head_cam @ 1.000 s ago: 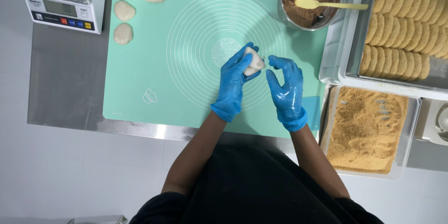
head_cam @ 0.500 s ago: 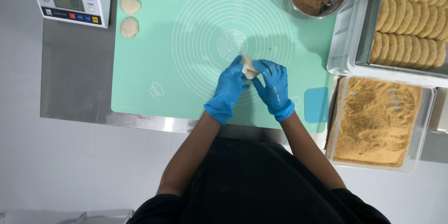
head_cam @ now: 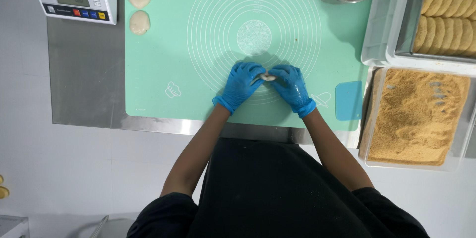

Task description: The person repeatedly flattens dough pieces, fills them with a brown paste using a spatula, seals them into balls, rolls them in a tray of crumbs, and places them into a container. The process is repeated multiple times throughout the clip.

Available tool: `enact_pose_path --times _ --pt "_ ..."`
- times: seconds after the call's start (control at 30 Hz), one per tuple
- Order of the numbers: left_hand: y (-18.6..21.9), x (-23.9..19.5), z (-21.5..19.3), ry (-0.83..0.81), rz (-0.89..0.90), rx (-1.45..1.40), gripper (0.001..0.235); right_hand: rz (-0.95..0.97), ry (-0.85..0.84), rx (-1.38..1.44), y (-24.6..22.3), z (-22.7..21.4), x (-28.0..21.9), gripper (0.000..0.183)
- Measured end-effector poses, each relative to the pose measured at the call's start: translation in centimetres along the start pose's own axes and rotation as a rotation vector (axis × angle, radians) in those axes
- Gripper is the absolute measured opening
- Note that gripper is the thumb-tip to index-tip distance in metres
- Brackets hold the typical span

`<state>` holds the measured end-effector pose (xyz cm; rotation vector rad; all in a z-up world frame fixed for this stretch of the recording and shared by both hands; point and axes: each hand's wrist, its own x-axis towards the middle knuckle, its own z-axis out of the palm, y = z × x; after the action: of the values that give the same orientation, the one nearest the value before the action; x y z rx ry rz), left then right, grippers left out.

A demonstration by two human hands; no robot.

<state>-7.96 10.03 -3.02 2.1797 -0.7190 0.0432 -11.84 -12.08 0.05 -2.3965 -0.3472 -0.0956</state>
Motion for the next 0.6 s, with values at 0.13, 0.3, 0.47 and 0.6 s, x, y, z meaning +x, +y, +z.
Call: enact_pose_path --times 0.13,0.3,0.47,0.6 --pt "-0.7 -0.8 0.6 -0.060 0.041 0.067 0.043 0.001 0.001 -0.028 -0.5 0.4 -0.3 0.034" --pt "-0.4 -0.6 0.2 0.014 0.004 0.103 0.028 0.105 0.045 -0.026 -1.0 0.5 -1.4 0.026" --pt "1.4 -0.1 -1.3 0.161 -0.258 0.045 0.013 0.292 0.249 0.003 -1.9 2.1 -1.5 0.011" --pt "2.3 1.2 -0.2 0.244 -0.392 0.070 0.024 0.390 0.351 -0.029 -2.2 3.2 -1.2 0.018"
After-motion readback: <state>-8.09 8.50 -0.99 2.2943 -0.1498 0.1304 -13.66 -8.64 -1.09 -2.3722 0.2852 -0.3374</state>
